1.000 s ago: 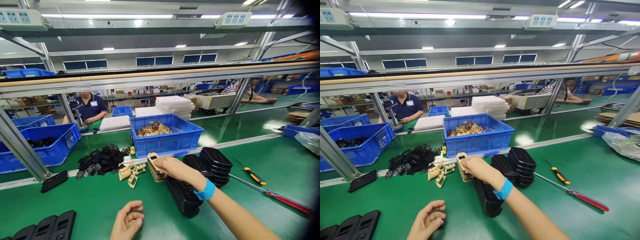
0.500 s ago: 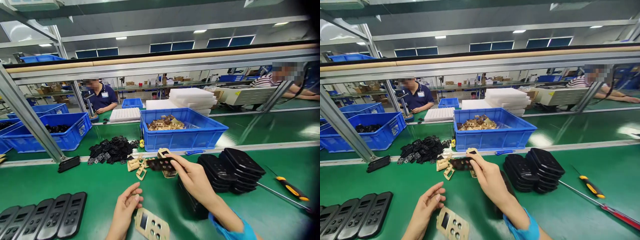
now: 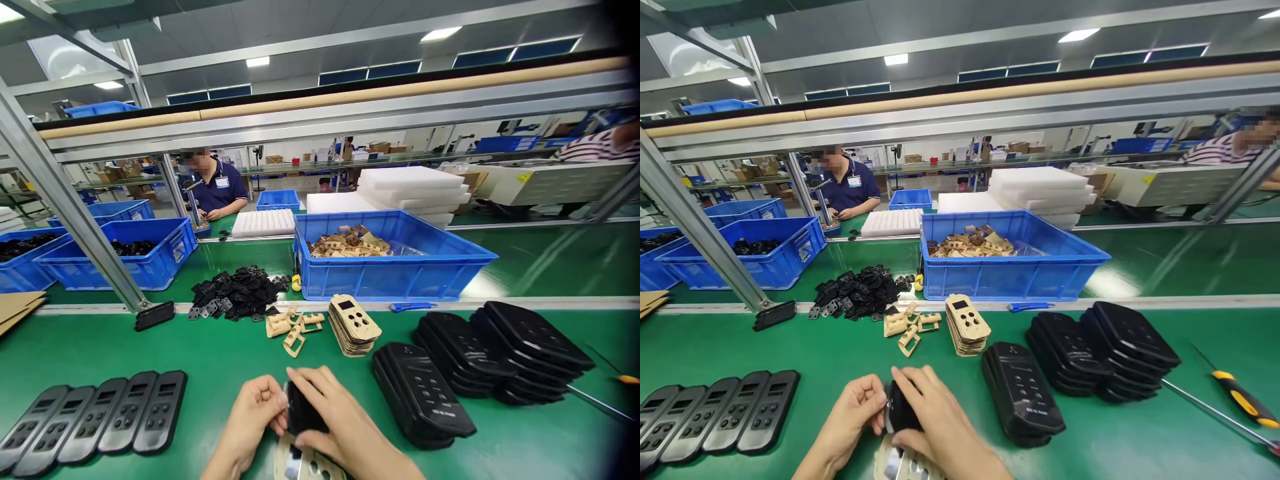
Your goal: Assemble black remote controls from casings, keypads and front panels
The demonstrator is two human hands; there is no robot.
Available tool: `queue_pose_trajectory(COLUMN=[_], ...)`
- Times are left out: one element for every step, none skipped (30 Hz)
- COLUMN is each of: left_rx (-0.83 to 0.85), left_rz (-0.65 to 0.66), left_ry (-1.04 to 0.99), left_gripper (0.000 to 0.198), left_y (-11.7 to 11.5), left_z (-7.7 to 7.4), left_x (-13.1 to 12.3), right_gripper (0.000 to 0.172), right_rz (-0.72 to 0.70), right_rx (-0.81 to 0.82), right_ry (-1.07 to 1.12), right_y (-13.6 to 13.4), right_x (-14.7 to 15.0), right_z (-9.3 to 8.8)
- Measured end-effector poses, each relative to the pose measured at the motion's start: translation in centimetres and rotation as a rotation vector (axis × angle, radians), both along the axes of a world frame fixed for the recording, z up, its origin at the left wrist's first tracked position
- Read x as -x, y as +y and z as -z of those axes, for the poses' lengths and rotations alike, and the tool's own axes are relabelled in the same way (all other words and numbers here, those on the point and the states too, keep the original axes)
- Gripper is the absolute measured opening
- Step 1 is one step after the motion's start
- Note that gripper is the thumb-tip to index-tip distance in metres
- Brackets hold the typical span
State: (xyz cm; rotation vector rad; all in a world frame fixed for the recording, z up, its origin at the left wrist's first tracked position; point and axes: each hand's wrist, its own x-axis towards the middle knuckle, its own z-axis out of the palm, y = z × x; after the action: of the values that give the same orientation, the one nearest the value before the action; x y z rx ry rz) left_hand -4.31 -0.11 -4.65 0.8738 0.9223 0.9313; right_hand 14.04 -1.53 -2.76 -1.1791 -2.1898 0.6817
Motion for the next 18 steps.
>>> queue_pose_trajectory(left_rx=[0.003, 0.006, 0.011, 0.014, 0.019, 0.025, 0.032, 0.037, 0.041, 0.042, 0.041, 0.031, 0.015, -0.003, -0.023, -0.052, -0.09, -0.132], left_rz=[0.02, 0.032, 0.036, 0.041, 0.048, 0.059, 0.07, 0.075, 0.068, 0.049, 0.028, 0.006, -0.008, -0.011, -0.005, 0.002, 0.003, -0.005], left_ry=[-0.051, -0.096, -0.132, -0.168, -0.212, -0.257, -0.295, -0.322, -0.33, -0.329, -0.317, -0.296, -0.266, -0.23, -0.19, -0.14, -0.085, -0.029], left_gripper=[0.049, 0.05, 0.052, 0.052, 0.051, 0.049, 0.047, 0.044, 0.041, 0.039, 0.037, 0.036, 0.035, 0.035, 0.036, 0.036, 0.036, 0.036], left_y=[-0.1, -0.3, -0.4, -0.6, -0.7, -0.9, -1.0, -1.0, -1.0, -0.9, -0.7, -0.5, -0.3, 0.0, 0.2, 0.5, 0.7, 1.0], left_z=[0.0, 0.0, -0.1, -0.1, -0.2, -0.3, -0.3, -0.3, -0.3, -0.3, -0.3, -0.4, -0.5, -0.5, -0.6, -0.7, -0.8, -0.9], left_x=[-0.2, -0.4, -0.7, -1.0, -1.2, -1.4, -1.5, -1.6, -1.5, -1.3, -1.1, -0.9, -0.7, -0.6, -0.6, -0.7, -0.8, -0.9], right_gripper=[0.076, 0.073, 0.07, 0.068, 0.067, 0.067, 0.067, 0.068, 0.069, 0.071, 0.072, 0.074, 0.075, 0.077, 0.077, 0.077, 0.076, 0.072], right_rz=[-0.046, -0.072, -0.081, -0.074, -0.059, -0.038, -0.014, 0.017, 0.058, 0.105, 0.16, 0.221, 0.284, 0.343, 0.399, 0.454, 0.513, 0.571], right_rx=[0.049, 0.084, 0.105, 0.111, 0.11, 0.104, 0.1, 0.106, 0.122, 0.143, 0.161, 0.169, 0.164, 0.146, 0.121, 0.098, 0.072, 0.04], right_ry=[0.071, 0.151, 0.233, 0.317, 0.395, 0.47, 0.548, 0.633, 0.732, 0.848, 0.976, 1.106, 1.227, 1.329, 1.413, 1.475, 1.525, 1.561], right_y=[-0.1, -0.2, -0.3, -0.3, -0.4, -0.4, -0.4, -0.5, -0.5, -0.5, -0.5, -0.4, -0.4, -0.3, -0.2, -0.1, 0.0, 0.0], right_x=[0.4, 0.8, 1.2, 1.5, 1.8, 1.9, 1.9, 1.8, 1.5, 1.0, 0.5, -0.1, -0.8, -1.3, -1.9, -2.4, -2.9, -3.5], right_z=[0.2, 0.5, 0.8, 1.2, 1.6, 2.0, 2.2, 2.3, 2.3, 2.1, 1.8, 1.4, 0.9, 0.3, -0.3, -1.0, -1.7, -2.3])
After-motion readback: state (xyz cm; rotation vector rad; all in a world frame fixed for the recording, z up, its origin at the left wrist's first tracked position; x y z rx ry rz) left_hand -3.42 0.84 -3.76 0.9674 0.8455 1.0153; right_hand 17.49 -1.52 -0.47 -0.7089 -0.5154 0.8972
